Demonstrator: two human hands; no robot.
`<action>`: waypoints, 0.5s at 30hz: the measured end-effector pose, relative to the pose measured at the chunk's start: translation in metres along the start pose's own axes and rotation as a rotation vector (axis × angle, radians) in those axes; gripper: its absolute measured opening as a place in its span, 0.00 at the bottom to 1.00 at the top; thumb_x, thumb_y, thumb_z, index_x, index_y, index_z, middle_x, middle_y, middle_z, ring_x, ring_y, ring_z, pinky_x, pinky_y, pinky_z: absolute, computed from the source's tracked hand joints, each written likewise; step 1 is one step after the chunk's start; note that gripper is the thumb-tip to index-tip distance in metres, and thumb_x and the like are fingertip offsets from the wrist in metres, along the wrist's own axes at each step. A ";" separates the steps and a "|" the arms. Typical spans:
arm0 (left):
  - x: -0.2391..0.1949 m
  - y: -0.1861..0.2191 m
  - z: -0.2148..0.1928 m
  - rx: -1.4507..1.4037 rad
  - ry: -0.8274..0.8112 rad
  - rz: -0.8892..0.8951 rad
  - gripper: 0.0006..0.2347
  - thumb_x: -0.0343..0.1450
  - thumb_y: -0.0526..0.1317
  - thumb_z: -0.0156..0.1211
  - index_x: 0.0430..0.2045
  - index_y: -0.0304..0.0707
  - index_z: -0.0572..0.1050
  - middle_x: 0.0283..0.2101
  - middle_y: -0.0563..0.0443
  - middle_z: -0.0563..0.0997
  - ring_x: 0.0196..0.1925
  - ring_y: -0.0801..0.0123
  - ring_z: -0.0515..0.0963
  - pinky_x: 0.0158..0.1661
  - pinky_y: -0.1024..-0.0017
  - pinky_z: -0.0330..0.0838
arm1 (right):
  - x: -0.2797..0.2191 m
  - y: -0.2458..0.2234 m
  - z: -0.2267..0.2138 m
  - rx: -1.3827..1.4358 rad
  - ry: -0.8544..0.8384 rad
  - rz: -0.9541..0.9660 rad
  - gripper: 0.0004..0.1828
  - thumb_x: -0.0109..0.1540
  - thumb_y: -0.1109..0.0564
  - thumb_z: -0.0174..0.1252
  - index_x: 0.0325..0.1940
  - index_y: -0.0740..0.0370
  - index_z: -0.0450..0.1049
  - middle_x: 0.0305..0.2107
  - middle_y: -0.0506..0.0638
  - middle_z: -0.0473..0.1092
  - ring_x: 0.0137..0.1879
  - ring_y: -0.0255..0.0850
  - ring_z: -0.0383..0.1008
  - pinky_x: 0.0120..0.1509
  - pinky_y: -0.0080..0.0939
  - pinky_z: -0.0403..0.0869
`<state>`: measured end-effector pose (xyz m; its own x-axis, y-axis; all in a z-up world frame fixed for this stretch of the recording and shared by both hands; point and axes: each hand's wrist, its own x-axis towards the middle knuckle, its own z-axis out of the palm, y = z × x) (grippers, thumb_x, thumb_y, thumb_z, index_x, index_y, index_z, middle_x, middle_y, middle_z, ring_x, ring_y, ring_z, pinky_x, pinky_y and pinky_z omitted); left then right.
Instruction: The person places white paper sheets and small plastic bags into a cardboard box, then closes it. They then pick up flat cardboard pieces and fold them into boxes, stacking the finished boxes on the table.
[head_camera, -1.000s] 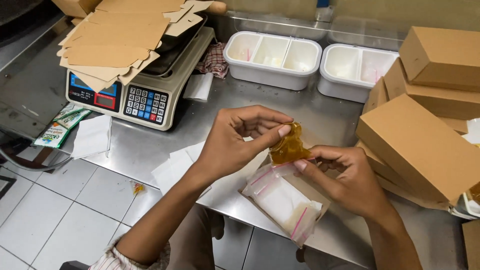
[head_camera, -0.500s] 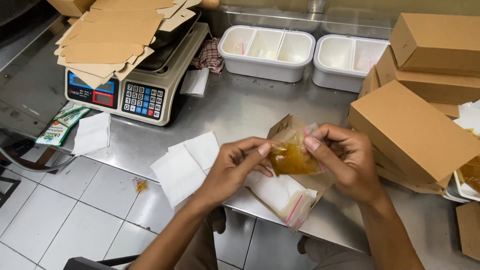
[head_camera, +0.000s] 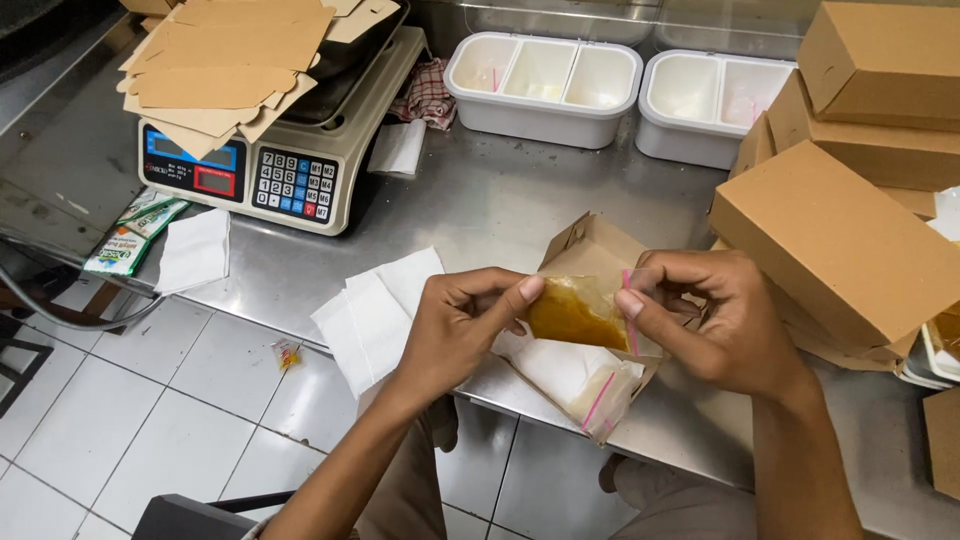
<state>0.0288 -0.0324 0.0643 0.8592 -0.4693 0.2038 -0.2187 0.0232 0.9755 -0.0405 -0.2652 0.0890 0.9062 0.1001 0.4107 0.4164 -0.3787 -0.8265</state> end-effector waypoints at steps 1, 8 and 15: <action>-0.001 0.000 -0.001 0.023 -0.039 -0.022 0.11 0.72 0.44 0.63 0.36 0.36 0.86 0.33 0.52 0.88 0.31 0.77 0.82 0.32 0.80 0.80 | 0.000 -0.003 0.001 -0.041 0.012 -0.022 0.15 0.64 0.59 0.60 0.22 0.60 0.73 0.17 0.41 0.66 0.21 0.26 0.51 0.26 0.28 0.52; -0.020 -0.016 0.002 0.376 -0.106 0.422 0.10 0.74 0.38 0.64 0.47 0.35 0.80 0.50 0.46 0.85 0.57 0.61 0.83 0.61 0.64 0.73 | 0.009 -0.006 0.007 -0.247 0.091 -0.216 0.04 0.60 0.65 0.67 0.38 0.67 0.83 0.31 0.53 0.81 0.33 0.36 0.80 0.36 0.30 0.76; -0.036 -0.048 -0.009 0.497 -0.065 0.451 0.21 0.69 0.47 0.70 0.55 0.41 0.74 0.69 0.40 0.67 0.73 0.51 0.69 0.68 0.52 0.67 | 0.010 -0.004 0.011 -0.210 -0.048 -0.230 0.06 0.59 0.68 0.62 0.37 0.64 0.82 0.26 0.49 0.78 0.29 0.36 0.72 0.36 0.37 0.69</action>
<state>0.0123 -0.0085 0.0113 0.6080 -0.5610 0.5618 -0.7495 -0.1721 0.6392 -0.0320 -0.2532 0.0921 0.7946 0.2469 0.5547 0.5912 -0.5226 -0.6143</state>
